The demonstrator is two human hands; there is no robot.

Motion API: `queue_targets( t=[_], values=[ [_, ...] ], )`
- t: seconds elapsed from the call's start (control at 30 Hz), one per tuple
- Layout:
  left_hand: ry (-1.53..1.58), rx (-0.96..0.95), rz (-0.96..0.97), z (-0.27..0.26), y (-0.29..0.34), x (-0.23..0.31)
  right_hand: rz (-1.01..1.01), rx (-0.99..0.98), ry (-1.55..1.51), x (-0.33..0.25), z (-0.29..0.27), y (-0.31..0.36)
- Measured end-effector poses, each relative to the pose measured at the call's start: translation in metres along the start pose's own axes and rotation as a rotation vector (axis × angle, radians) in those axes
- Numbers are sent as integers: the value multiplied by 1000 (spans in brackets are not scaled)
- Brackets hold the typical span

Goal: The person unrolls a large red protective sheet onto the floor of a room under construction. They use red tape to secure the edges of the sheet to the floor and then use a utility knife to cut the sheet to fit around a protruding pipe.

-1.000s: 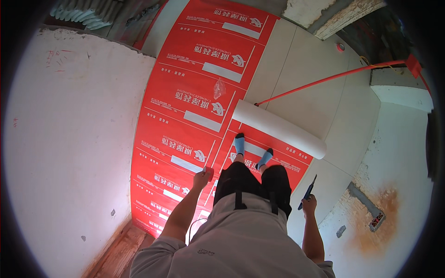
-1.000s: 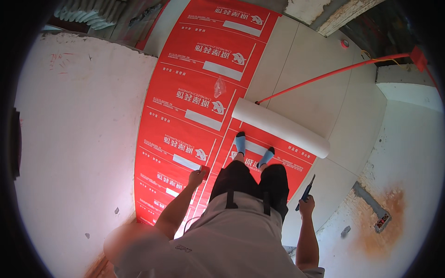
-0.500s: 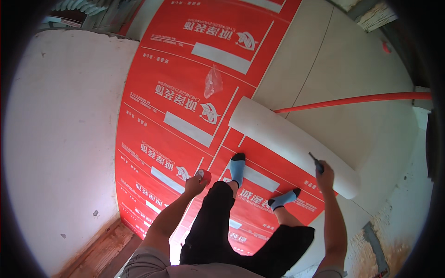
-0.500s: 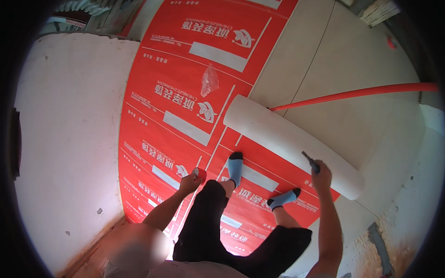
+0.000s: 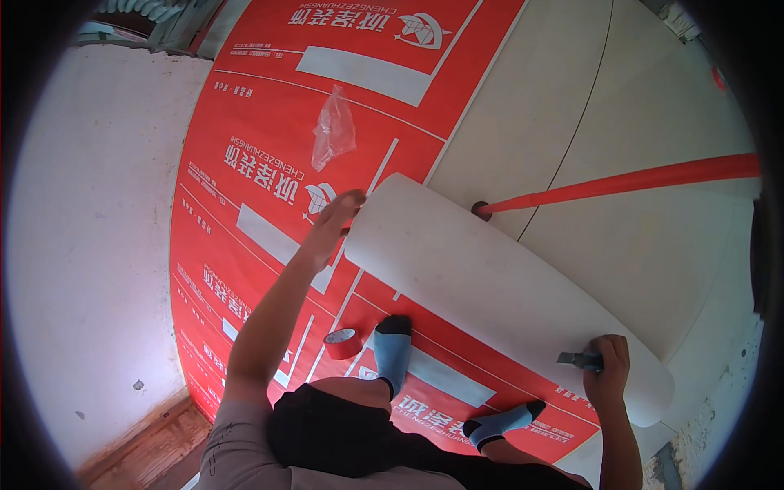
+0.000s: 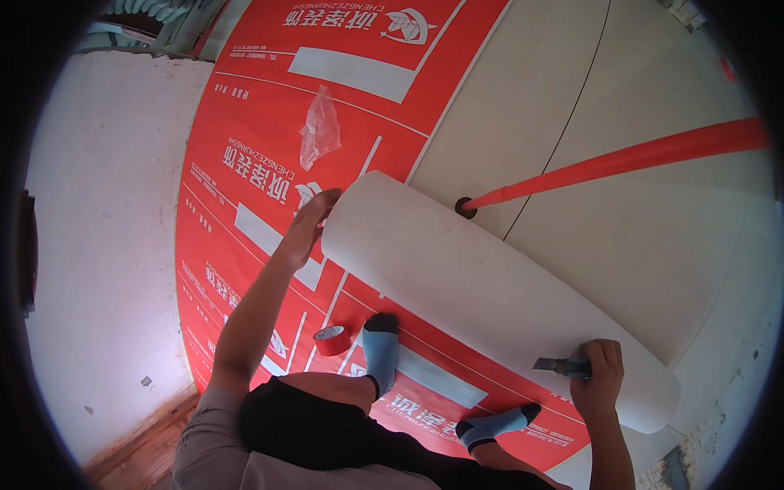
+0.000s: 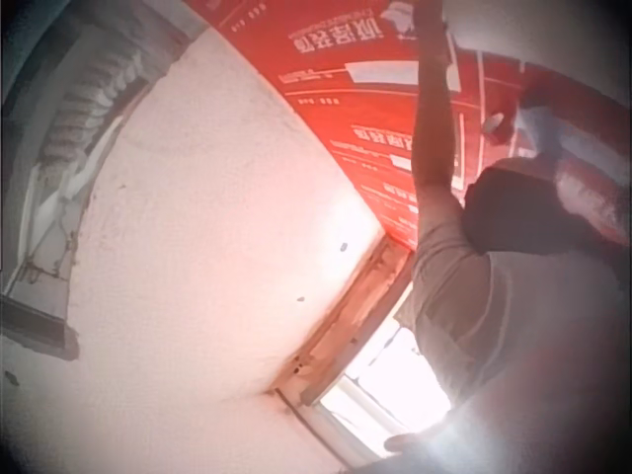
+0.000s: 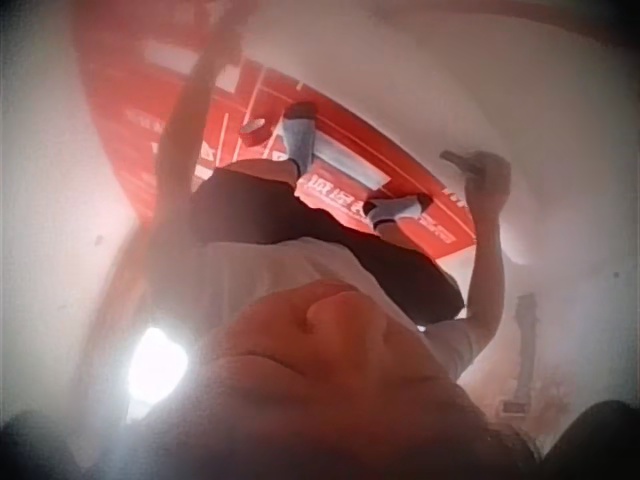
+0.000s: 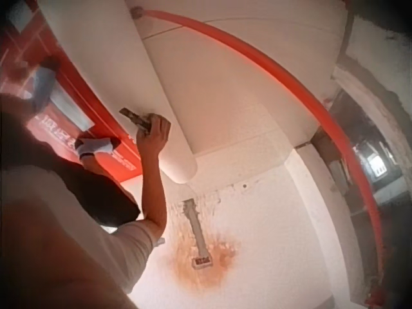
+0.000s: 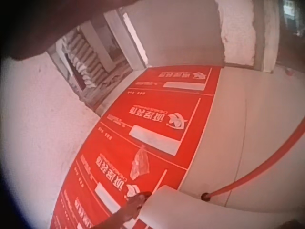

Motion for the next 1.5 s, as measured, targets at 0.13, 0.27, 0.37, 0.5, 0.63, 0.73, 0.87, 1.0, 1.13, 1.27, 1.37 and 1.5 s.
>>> queue_targets(
  t=[0.13,0.27,0.37,0.5,0.63,0.73,0.87,1.0,1.13,1.27,1.37,1.5],
  values=[
    [-205,-156,-207,30,2,11,-57,-40,-10,-10,17,14],
    [-137,-63,-138,28,17,-13,-65,-68,-18,-5,24,27],
    [-125,28,-90,27,23,-19,-86,-42,39,-3,29,33],
    [-109,27,-168,30,15,-4,-18,-3,41,0,24,29],
    [-39,-119,-129,20,-8,11,114,69,13,24,14,23],
    [-74,-193,-42,18,-1,9,206,168,37,64,1,36],
    [-127,-170,67,18,10,-1,530,480,69,205,-29,108],
    [-69,-122,74,34,0,6,1045,492,72,370,-54,269],
    [-47,-85,93,36,-3,14,1304,549,-348,407,-18,344],
    [-9,-89,86,46,-10,15,1069,900,-954,427,10,372],
    [4,-36,58,46,-12,15,970,938,-1062,427,22,357],
    [-30,55,109,42,-14,12,959,919,-1014,418,23,343]
  ],
)
Point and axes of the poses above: each hand's wrist, its own y-axis away from the middle knuckle, its own z-axis out of the palm, x = y × z, the point moved 5 cm from there along -y, towards the middle knuckle, and after that the axes turned 11 degrees about -x, right-handed, at the moved point
